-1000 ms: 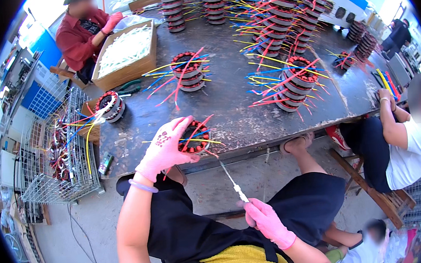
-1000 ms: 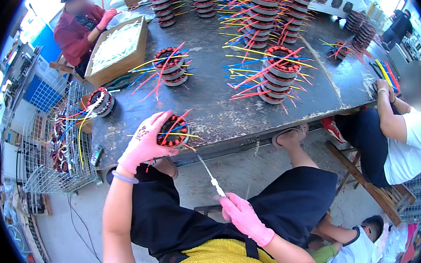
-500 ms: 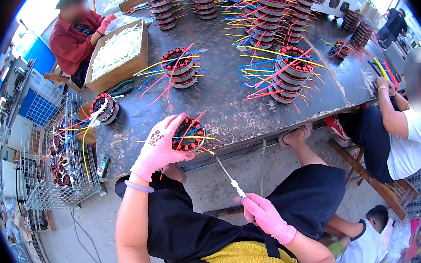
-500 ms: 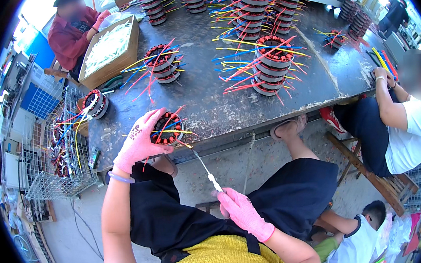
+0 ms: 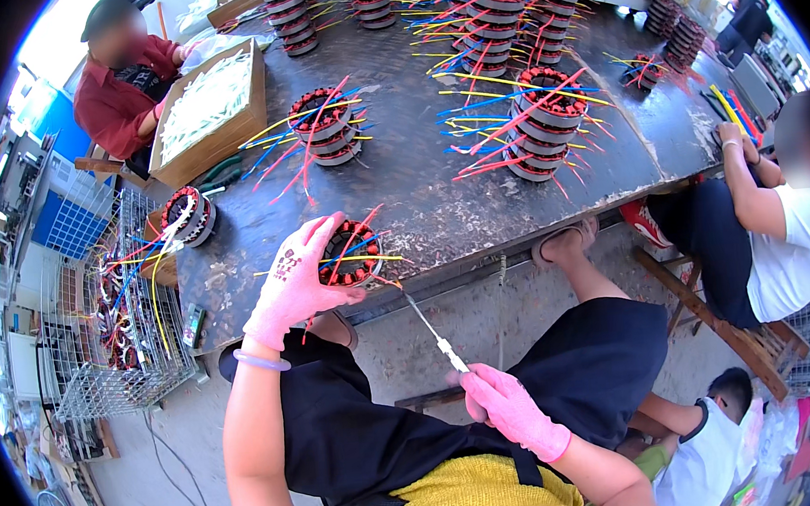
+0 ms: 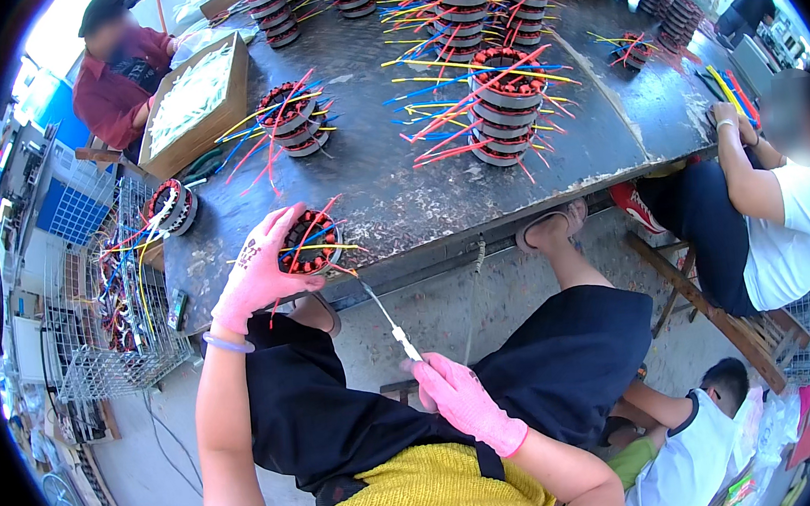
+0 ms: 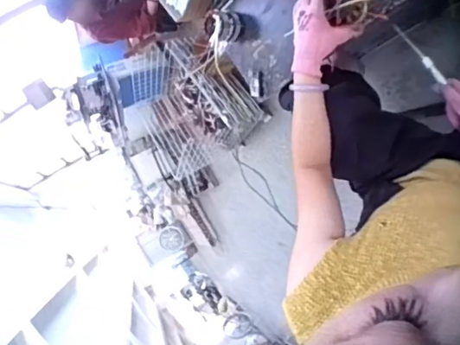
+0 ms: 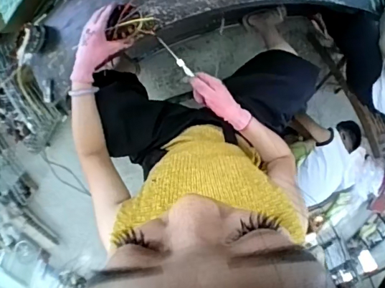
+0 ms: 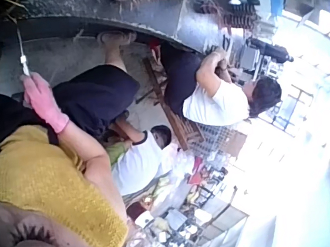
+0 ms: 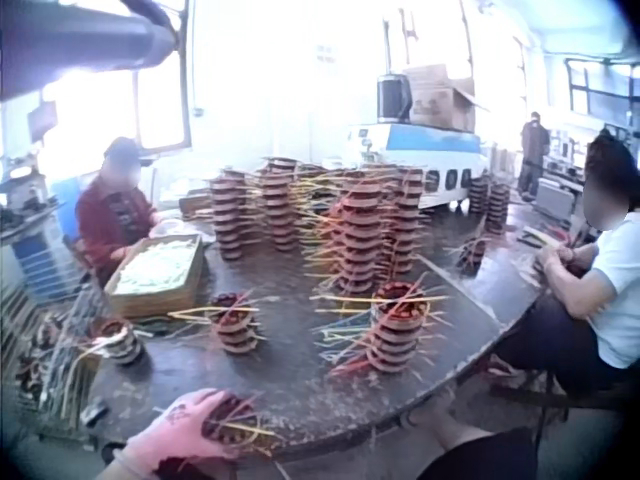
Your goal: The person uses a soldering iron to apply solder to wires connected to a central motor or electronic component, handling multiple similar units on a workbench alongside other people.
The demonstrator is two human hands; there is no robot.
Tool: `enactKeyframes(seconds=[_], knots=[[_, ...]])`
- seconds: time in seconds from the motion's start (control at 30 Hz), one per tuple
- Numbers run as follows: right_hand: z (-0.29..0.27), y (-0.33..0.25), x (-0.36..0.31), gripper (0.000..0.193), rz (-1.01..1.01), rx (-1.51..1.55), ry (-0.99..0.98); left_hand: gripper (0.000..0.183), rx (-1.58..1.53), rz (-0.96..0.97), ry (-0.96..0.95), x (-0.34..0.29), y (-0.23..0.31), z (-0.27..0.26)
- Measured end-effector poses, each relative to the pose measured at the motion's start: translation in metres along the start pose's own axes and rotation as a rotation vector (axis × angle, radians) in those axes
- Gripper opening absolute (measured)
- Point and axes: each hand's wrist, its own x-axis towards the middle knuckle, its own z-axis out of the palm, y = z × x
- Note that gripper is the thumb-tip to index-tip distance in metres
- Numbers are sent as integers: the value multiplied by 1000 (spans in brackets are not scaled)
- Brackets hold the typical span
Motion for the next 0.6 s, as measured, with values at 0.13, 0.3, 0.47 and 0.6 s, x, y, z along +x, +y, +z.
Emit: enactKeyframes(seconds=[0.13,0.3,0.47,0.6], knots=[[0,-1,-2,33,7,30,12,99,7,6,3,1,-1,1],[1,-6,-4,33,21,6,26,99,7,6,2,0,0,1],[2,-7,-3,33,13,33,15,99,4,21,4,1,-3,1],[3,-12,-4,33,17,12,22,100,-8,24,4,0,-6,2]])
